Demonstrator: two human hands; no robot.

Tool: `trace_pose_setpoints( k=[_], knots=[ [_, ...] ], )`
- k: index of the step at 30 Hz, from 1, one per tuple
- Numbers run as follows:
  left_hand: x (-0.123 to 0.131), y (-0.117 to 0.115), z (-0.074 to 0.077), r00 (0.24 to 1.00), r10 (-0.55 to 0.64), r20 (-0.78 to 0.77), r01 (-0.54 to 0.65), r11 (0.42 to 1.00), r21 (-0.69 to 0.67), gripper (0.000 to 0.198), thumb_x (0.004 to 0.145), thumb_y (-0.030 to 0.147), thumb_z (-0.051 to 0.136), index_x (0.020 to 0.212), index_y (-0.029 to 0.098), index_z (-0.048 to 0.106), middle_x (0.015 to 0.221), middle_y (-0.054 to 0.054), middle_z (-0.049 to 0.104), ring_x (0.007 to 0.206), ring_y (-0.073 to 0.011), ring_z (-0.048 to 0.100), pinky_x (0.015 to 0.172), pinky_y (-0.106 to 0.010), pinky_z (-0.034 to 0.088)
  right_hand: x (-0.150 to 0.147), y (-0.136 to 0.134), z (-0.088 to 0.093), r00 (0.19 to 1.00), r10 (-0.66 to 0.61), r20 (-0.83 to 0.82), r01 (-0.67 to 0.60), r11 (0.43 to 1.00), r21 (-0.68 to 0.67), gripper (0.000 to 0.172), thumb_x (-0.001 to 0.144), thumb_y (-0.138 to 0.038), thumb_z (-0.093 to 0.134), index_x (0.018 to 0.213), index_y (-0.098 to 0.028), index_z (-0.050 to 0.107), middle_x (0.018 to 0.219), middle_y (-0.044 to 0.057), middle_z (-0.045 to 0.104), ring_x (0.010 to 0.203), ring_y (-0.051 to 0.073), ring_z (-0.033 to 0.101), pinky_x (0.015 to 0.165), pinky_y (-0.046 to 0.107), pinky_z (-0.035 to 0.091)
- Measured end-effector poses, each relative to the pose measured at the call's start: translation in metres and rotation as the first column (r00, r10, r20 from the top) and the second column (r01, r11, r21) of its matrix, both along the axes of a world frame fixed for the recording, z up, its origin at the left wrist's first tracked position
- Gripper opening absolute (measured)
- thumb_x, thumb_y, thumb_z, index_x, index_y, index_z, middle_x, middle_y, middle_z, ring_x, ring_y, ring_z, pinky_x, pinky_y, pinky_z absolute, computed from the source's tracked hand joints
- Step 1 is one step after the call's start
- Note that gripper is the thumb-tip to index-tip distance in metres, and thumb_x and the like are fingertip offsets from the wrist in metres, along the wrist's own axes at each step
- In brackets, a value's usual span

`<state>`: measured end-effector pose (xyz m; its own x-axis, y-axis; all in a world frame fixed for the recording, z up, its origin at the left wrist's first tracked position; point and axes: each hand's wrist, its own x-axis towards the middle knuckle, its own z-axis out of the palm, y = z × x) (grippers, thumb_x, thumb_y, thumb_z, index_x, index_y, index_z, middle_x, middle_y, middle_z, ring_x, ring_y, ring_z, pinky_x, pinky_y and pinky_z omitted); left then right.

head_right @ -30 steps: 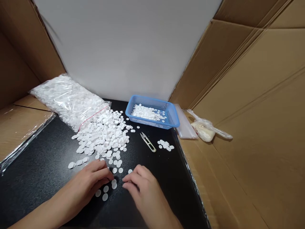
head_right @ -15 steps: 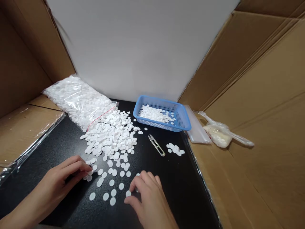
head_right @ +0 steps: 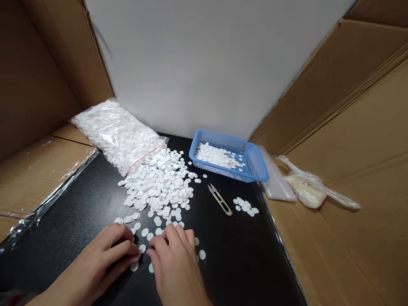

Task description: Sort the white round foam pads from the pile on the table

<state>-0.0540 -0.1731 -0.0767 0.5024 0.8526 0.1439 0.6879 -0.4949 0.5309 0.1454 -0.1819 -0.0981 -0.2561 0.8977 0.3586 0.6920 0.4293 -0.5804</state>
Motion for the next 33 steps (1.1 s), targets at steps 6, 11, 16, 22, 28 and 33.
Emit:
trace_pose_setpoints(
  k=[6, 11, 16, 22, 28, 33],
  knots=[
    [-0.018, 0.004, 0.006, 0.997, 0.036, 0.069, -0.038, 0.999, 0.026, 0.019, 0.102, 0.016, 0.047, 0.104, 0.026, 0.063, 0.1, -0.002, 0.06, 0.09, -0.0191, 0.056, 0.079, -0.029, 0.045, 0.003, -0.012, 0.013, 0.971, 0.018, 0.24, -0.028, 0.999, 0.039, 0.017, 0.091, -0.011, 0.061, 0.101, -0.024, 0.067, 0.081, 0.002, 0.06, 0.077, 0.022, 0.054, 0.073, 0.039, 0.033],
    [-0.01, 0.017, 0.007, 1.0, 0.018, -0.005, -0.018, 0.995, 0.097, 0.021, 0.1, 0.013, 0.051, 0.11, 0.025, 0.065, 0.103, -0.004, 0.06, 0.094, -0.0226, 0.056, 0.08, -0.034, 0.045, 0.008, -0.004, 0.02, 0.992, 0.009, 0.126, -0.003, 0.999, -0.043, 0.016, 0.093, -0.011, 0.059, 0.091, -0.025, 0.065, 0.084, 0.001, 0.059, 0.079, 0.02, 0.056, 0.074, 0.037, 0.036],
    [0.012, 0.027, 0.005, 0.982, -0.04, -0.184, 0.076, 0.978, 0.193, 0.007, 0.092, 0.013, 0.066, 0.096, 0.018, 0.068, 0.091, -0.005, 0.061, 0.086, -0.0255, 0.055, 0.074, -0.038, 0.041, -0.001, 0.007, 0.012, 0.995, 0.01, 0.103, -0.016, 0.998, 0.062, 0.017, 0.095, -0.013, 0.056, 0.095, -0.026, 0.067, 0.081, 0.001, 0.059, 0.076, 0.02, 0.055, 0.072, 0.036, 0.035],
    [0.009, 0.026, 0.001, 0.982, -0.081, -0.169, 0.117, 0.97, 0.215, 0.008, 0.097, 0.011, 0.059, 0.095, 0.016, 0.065, 0.087, -0.003, 0.06, 0.083, -0.0233, 0.053, 0.074, -0.037, 0.037, 0.006, 0.002, 0.008, 0.999, 0.046, 0.028, -0.046, 0.999, -0.016, 0.017, 0.098, -0.018, 0.056, 0.083, -0.024, 0.063, 0.078, -0.001, 0.06, 0.076, 0.019, 0.057, 0.074, 0.035, 0.036],
    [0.006, 0.028, 0.014, 0.995, -0.03, -0.096, 0.06, 0.944, 0.325, 0.021, 0.104, 0.012, 0.042, 0.095, 0.014, 0.062, 0.084, -0.004, 0.059, 0.079, -0.0215, 0.049, 0.072, -0.035, 0.035, 0.01, 0.003, 0.013, 1.0, 0.001, -0.011, -0.001, 1.0, -0.029, 0.022, 0.102, -0.018, 0.046, 0.083, -0.024, 0.057, 0.076, -0.001, 0.062, 0.071, 0.018, 0.057, 0.072, 0.036, 0.038],
    [0.01, 0.022, 0.016, 0.987, -0.089, -0.133, 0.141, 0.875, 0.462, 0.026, 0.105, 0.012, 0.039, 0.093, 0.013, 0.063, 0.082, -0.004, 0.061, 0.079, -0.0217, 0.048, 0.077, -0.037, 0.034, 0.007, 0.006, 0.009, 0.999, -0.026, -0.033, 0.027, 0.999, 0.03, 0.022, 0.103, -0.022, 0.046, 0.084, -0.024, 0.058, 0.074, -0.002, 0.062, 0.07, 0.018, 0.056, 0.072, 0.036, 0.035]
  ],
)
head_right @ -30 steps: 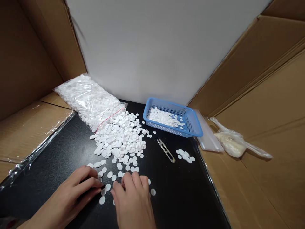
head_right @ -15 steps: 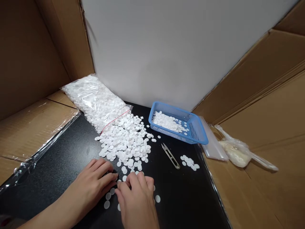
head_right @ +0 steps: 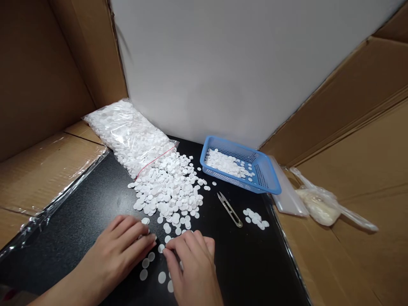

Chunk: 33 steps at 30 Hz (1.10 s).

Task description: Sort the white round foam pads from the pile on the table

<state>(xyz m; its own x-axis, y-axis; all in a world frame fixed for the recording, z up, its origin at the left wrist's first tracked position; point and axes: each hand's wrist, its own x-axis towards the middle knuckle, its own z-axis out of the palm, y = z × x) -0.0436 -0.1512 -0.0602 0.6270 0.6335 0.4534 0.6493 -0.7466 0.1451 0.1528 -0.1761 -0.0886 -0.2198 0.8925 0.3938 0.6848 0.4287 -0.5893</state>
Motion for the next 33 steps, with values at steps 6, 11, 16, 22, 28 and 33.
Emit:
trace_pose_setpoints(
  k=[6, 11, 16, 22, 28, 33],
  knots=[
    [-0.019, -0.014, -0.009, 1.0, -0.024, 0.011, 0.026, 0.982, -0.186, 0.026, 0.106, 0.015, 0.038, 0.102, 0.019, 0.063, 0.093, -0.003, 0.064, 0.087, -0.0215, 0.052, 0.083, -0.036, 0.035, 0.0, 0.002, -0.003, 1.0, 0.009, -0.004, -0.009, 1.0, 0.026, 0.024, 0.103, -0.022, 0.044, 0.084, -0.025, 0.059, 0.074, -0.001, 0.062, 0.069, 0.019, 0.057, 0.071, 0.035, 0.036],
    [-0.04, -0.011, -0.007, 0.976, 0.177, 0.129, -0.128, 0.94, -0.315, 0.014, 0.104, 0.02, 0.047, 0.098, 0.023, 0.059, 0.089, 0.001, 0.061, 0.081, -0.0188, 0.054, 0.072, -0.03, 0.039, -0.007, 0.006, 0.011, 0.996, 0.085, 0.004, -0.085, 0.995, -0.044, 0.024, 0.099, -0.01, 0.046, 0.1, -0.026, 0.064, 0.081, 0.0, 0.064, 0.075, 0.019, 0.059, 0.073, 0.034, 0.04],
    [-0.035, -0.01, -0.016, 0.951, 0.281, 0.132, -0.208, 0.892, -0.402, 0.003, 0.095, 0.024, 0.065, 0.094, 0.025, 0.063, 0.084, 0.001, 0.061, 0.077, -0.0209, 0.055, 0.067, -0.031, 0.04, -0.033, 0.012, 0.0, 0.998, 0.066, 0.002, -0.066, 0.998, 0.015, 0.03, 0.094, -0.006, 0.047, 0.102, -0.028, 0.067, 0.079, 0.0, 0.059, 0.073, 0.02, 0.057, 0.07, 0.035, 0.035],
    [-0.028, -0.011, -0.024, 0.939, 0.298, 0.17, -0.181, 0.852, -0.491, 0.014, 0.087, 0.014, 0.071, 0.081, 0.023, 0.062, 0.08, 0.001, 0.061, 0.076, -0.0197, 0.057, 0.066, -0.029, 0.041, -0.046, 0.02, -0.003, 0.992, 0.103, 0.071, -0.103, 0.995, -0.003, 0.023, 0.088, -0.005, 0.056, 0.088, -0.025, 0.065, 0.079, 0.0, 0.057, 0.073, 0.019, 0.056, 0.071, 0.034, 0.035],
    [-0.038, -0.013, -0.019, 0.899, 0.289, 0.33, -0.059, 0.825, -0.562, 0.019, 0.097, 0.015, 0.055, 0.079, 0.022, 0.055, 0.074, 0.003, 0.06, 0.068, -0.014, 0.058, 0.059, -0.023, 0.044, -0.037, 0.023, 0.016, 0.992, 0.125, -0.021, -0.126, 0.989, -0.079, 0.021, 0.09, -0.004, 0.058, 0.081, -0.022, 0.059, 0.077, -0.002, 0.065, 0.07, 0.016, 0.06, 0.072, 0.031, 0.042],
    [-0.039, -0.027, -0.014, 0.948, 0.077, 0.309, 0.049, 0.923, -0.381, 0.024, 0.107, 0.02, 0.037, 0.105, 0.022, 0.061, 0.094, -0.004, 0.069, 0.086, -0.0189, 0.063, 0.077, -0.03, 0.049, -0.014, 0.01, 0.02, 0.989, 0.1, -0.105, -0.111, 0.989, -0.102, 0.016, 0.095, -0.012, 0.058, 0.086, -0.025, 0.063, 0.077, -0.001, 0.07, 0.073, 0.018, 0.065, 0.069, 0.029, 0.049]
  ],
)
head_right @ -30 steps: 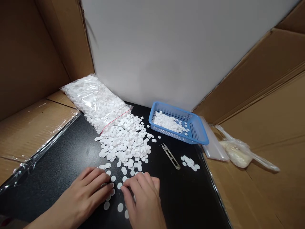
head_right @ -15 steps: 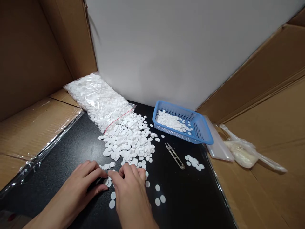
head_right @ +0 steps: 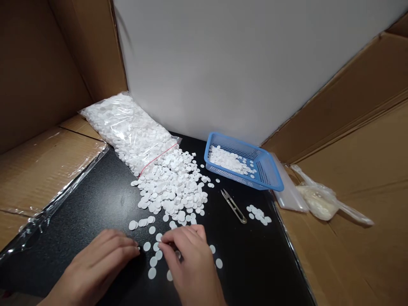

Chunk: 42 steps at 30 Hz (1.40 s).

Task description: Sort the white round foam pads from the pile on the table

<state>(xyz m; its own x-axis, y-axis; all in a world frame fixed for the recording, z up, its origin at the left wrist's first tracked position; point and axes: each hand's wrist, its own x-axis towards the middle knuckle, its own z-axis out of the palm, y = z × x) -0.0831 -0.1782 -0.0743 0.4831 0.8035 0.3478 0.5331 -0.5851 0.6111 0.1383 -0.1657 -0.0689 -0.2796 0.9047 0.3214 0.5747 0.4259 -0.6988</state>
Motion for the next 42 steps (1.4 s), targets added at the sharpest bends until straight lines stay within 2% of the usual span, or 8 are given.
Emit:
trace_pose_setpoints(
  k=[5, 11, 14, 18, 26, 29, 35, 42],
  knots=[
    [0.003, -0.006, -0.001, 0.978, -0.12, -0.17, 0.139, 0.985, 0.107, 0.026, 0.107, 0.022, 0.041, 0.096, 0.02, 0.064, 0.096, -0.004, 0.071, 0.082, -0.0191, 0.063, 0.074, -0.031, 0.049, 0.018, -0.027, -0.016, 0.996, 0.066, 0.058, -0.063, 0.996, -0.059, 0.02, 0.093, -0.009, 0.054, 0.083, -0.025, 0.06, 0.069, -0.003, 0.064, 0.063, 0.015, 0.06, 0.068, 0.032, 0.045],
    [0.003, 0.01, -0.001, 0.994, 0.026, -0.106, -0.039, 0.991, -0.127, 0.022, 0.103, 0.013, 0.045, 0.108, 0.025, 0.064, 0.098, -0.002, 0.064, 0.088, -0.0169, 0.062, 0.074, -0.027, 0.049, 0.024, -0.031, -0.017, 0.978, 0.062, 0.2, -0.061, 0.998, -0.011, 0.019, 0.091, -0.008, 0.059, 0.088, -0.026, 0.064, 0.083, -0.001, 0.061, 0.076, 0.016, 0.06, 0.07, 0.032, 0.042],
    [0.01, 0.017, -0.003, 0.984, 0.062, -0.166, -0.08, 0.991, -0.107, 0.017, 0.097, 0.011, 0.055, 0.101, 0.024, 0.065, 0.092, 0.0, 0.062, 0.082, -0.0177, 0.06, 0.07, -0.028, 0.046, 0.022, -0.029, -0.015, 0.974, 0.123, 0.188, -0.126, 0.992, 0.0, 0.019, 0.093, -0.007, 0.056, 0.089, -0.025, 0.061, 0.081, -0.002, 0.062, 0.075, 0.016, 0.06, 0.071, 0.032, 0.041],
    [0.021, 0.02, -0.007, 0.971, 0.114, -0.211, -0.143, 0.982, -0.127, 0.015, 0.09, 0.008, 0.062, 0.089, 0.022, 0.062, 0.087, 0.001, 0.058, 0.079, -0.0187, 0.058, 0.067, -0.029, 0.042, 0.015, -0.034, -0.024, 0.993, 0.022, 0.113, -0.033, 0.995, 0.097, 0.022, 0.1, -0.011, 0.045, 0.09, -0.024, 0.06, 0.077, -0.001, 0.061, 0.071, 0.017, 0.057, 0.071, 0.034, 0.038],
    [0.023, 0.021, -0.002, 0.984, 0.115, -0.138, -0.139, 0.973, -0.184, 0.02, 0.088, 0.004, 0.058, 0.08, 0.021, 0.058, 0.082, 0.002, 0.057, 0.075, -0.0167, 0.057, 0.063, -0.025, 0.041, 0.013, -0.039, -0.03, 0.992, 0.019, 0.124, -0.049, 0.97, 0.238, 0.027, 0.101, -0.011, 0.043, 0.084, -0.022, 0.06, 0.075, 0.0, 0.061, 0.068, 0.015, 0.056, 0.071, 0.035, 0.036],
    [0.016, 0.016, 0.0, 0.991, 0.068, -0.113, -0.082, 0.988, -0.133, 0.021, 0.094, 0.005, 0.052, 0.082, 0.021, 0.057, 0.083, 0.002, 0.06, 0.075, -0.015, 0.058, 0.064, -0.024, 0.044, 0.014, -0.048, -0.029, 0.986, 0.032, 0.163, -0.073, 0.966, 0.248, 0.024, 0.098, -0.01, 0.049, 0.081, -0.022, 0.062, 0.075, -0.001, 0.062, 0.068, 0.015, 0.057, 0.072, 0.035, 0.037],
    [-0.004, -0.011, -0.002, 0.987, -0.041, -0.155, 0.07, 0.981, 0.184, 0.023, 0.103, 0.009, 0.043, 0.111, 0.02, 0.063, 0.101, -0.006, 0.069, 0.092, -0.0193, 0.061, 0.085, -0.032, 0.047, 0.021, -0.06, -0.03, 0.995, 0.037, 0.097, -0.052, 0.986, 0.157, 0.019, 0.096, -0.012, 0.056, 0.083, -0.023, 0.066, 0.075, -0.001, 0.061, 0.066, 0.015, 0.057, 0.072, 0.035, 0.039],
    [-0.011, -0.028, 0.0, 0.968, -0.138, -0.21, 0.155, 0.986, 0.063, 0.025, 0.104, 0.017, 0.042, 0.102, 0.023, 0.067, 0.088, -0.004, 0.069, 0.076, -0.018, 0.06, 0.07, -0.03, 0.048, 0.028, -0.052, -0.017, 0.999, -0.021, 0.049, 0.017, 0.997, 0.078, 0.022, 0.095, -0.009, 0.054, 0.093, -0.026, 0.068, 0.073, -0.003, 0.062, 0.068, 0.015, 0.061, 0.069, 0.033, 0.043]
  ],
)
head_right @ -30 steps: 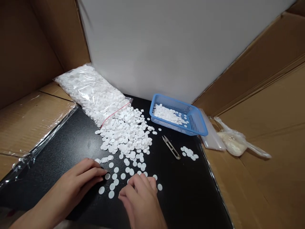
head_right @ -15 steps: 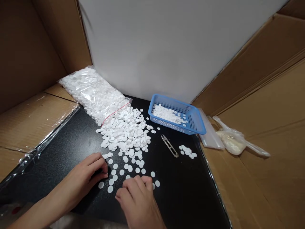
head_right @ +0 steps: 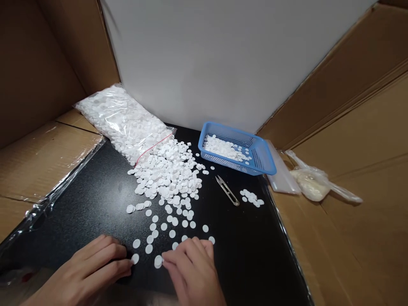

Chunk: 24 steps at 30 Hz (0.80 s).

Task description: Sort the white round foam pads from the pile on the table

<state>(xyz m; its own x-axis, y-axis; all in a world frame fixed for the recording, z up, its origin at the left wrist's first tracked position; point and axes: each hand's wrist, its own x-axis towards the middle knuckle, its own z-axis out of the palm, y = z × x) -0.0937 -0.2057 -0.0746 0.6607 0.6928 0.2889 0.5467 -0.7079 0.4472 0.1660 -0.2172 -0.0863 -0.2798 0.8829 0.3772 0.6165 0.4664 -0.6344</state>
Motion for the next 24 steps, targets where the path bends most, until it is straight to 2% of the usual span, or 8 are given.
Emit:
trace_pose_setpoints(
  k=[3, 6, 10, 13, 16, 19, 22, 24],
  knots=[
    [0.001, 0.002, 0.001, 0.992, 0.1, 0.076, -0.096, 0.994, -0.056, 0.019, 0.102, 0.016, 0.048, 0.102, 0.023, 0.066, 0.089, -0.002, 0.067, 0.078, -0.0159, 0.062, 0.069, -0.025, 0.049, -0.004, 0.006, 0.003, 0.996, 0.051, 0.079, -0.053, 0.998, 0.022, 0.019, 0.095, -0.013, 0.058, 0.102, -0.027, 0.07, 0.077, -0.001, 0.063, 0.07, 0.016, 0.062, 0.067, 0.032, 0.044],
    [0.004, 0.008, 0.003, 0.96, 0.231, 0.161, -0.211, 0.968, -0.134, 0.019, 0.102, 0.015, 0.047, 0.101, 0.024, 0.064, 0.088, -0.001, 0.065, 0.079, -0.0145, 0.063, 0.069, -0.022, 0.05, -0.01, 0.008, 0.001, 0.996, 0.07, 0.057, -0.07, 0.998, 0.004, 0.018, 0.097, -0.016, 0.056, 0.091, -0.025, 0.069, 0.077, 0.0, 0.063, 0.07, 0.016, 0.061, 0.067, 0.032, 0.043],
    [0.014, 0.016, 0.002, 0.95, 0.298, 0.094, -0.281, 0.946, -0.16, 0.016, 0.1, 0.018, 0.051, 0.099, 0.026, 0.065, 0.086, 0.001, 0.062, 0.076, -0.016, 0.063, 0.065, -0.024, 0.049, -0.01, 0.006, -0.001, 0.999, 0.006, -0.052, -0.006, 1.0, -0.001, 0.025, 0.101, -0.019, 0.05, 0.08, -0.024, 0.062, 0.074, -0.001, 0.059, 0.07, 0.017, 0.059, 0.067, 0.033, 0.04],
    [0.021, 0.019, -0.003, 0.95, 0.312, 0.021, -0.304, 0.937, -0.173, 0.012, 0.096, 0.019, 0.055, 0.093, 0.025, 0.064, 0.086, 0.001, 0.061, 0.077, -0.0189, 0.061, 0.066, -0.027, 0.046, 0.001, 0.003, 0.003, 1.0, 0.012, 0.014, -0.012, 1.0, 0.006, 0.019, 0.097, -0.013, 0.057, 0.083, -0.024, 0.064, 0.073, -0.001, 0.057, 0.07, 0.016, 0.057, 0.068, 0.033, 0.041],
    [0.023, 0.019, -0.01, 0.945, 0.328, -0.013, -0.322, 0.917, -0.235, 0.013, 0.095, 0.017, 0.054, 0.087, 0.024, 0.062, 0.086, 0.0, 0.059, 0.078, -0.0197, 0.059, 0.067, -0.029, 0.044, 0.013, 0.0, 0.006, 0.989, 0.093, 0.111, -0.1, 0.993, 0.063, 0.018, 0.093, -0.008, 0.06, 0.086, -0.023, 0.067, 0.072, -0.002, 0.056, 0.066, 0.014, 0.055, 0.067, 0.032, 0.041],
    [0.022, 0.021, -0.013, 0.946, 0.325, 0.012, -0.311, 0.914, -0.262, 0.016, 0.096, 0.018, 0.051, 0.083, 0.024, 0.06, 0.084, 0.0, 0.058, 0.077, -0.0191, 0.058, 0.067, -0.028, 0.042, 0.019, -0.003, 0.005, 0.974, 0.17, 0.149, -0.172, 0.985, 0.002, 0.016, 0.091, -0.009, 0.064, 0.087, -0.024, 0.069, 0.074, -0.002, 0.06, 0.067, 0.013, 0.057, 0.068, 0.032, 0.043],
    [0.02, 0.023, -0.009, 0.956, 0.286, 0.057, -0.253, 0.91, -0.328, 0.016, 0.096, 0.02, 0.048, 0.084, 0.024, 0.058, 0.085, 0.0, 0.059, 0.076, -0.0174, 0.058, 0.067, -0.026, 0.043, 0.02, -0.002, 0.006, 0.99, 0.111, 0.087, -0.109, 0.994, -0.031, 0.018, 0.094, -0.009, 0.061, 0.092, -0.025, 0.069, 0.077, -0.003, 0.062, 0.071, 0.014, 0.059, 0.07, 0.032, 0.045],
    [0.018, 0.024, -0.001, 0.955, 0.283, 0.085, -0.223, 0.881, -0.417, 0.015, 0.096, 0.021, 0.047, 0.084, 0.023, 0.055, 0.086, 0.0, 0.062, 0.074, -0.0156, 0.059, 0.066, -0.025, 0.044, 0.02, -0.001, 0.007, 0.998, 0.041, 0.051, -0.04, 0.999, -0.014, 0.02, 0.096, -0.008, 0.057, 0.095, -0.024, 0.068, 0.078, -0.002, 0.063, 0.073, 0.015, 0.06, 0.071, 0.032, 0.044]
  ],
)
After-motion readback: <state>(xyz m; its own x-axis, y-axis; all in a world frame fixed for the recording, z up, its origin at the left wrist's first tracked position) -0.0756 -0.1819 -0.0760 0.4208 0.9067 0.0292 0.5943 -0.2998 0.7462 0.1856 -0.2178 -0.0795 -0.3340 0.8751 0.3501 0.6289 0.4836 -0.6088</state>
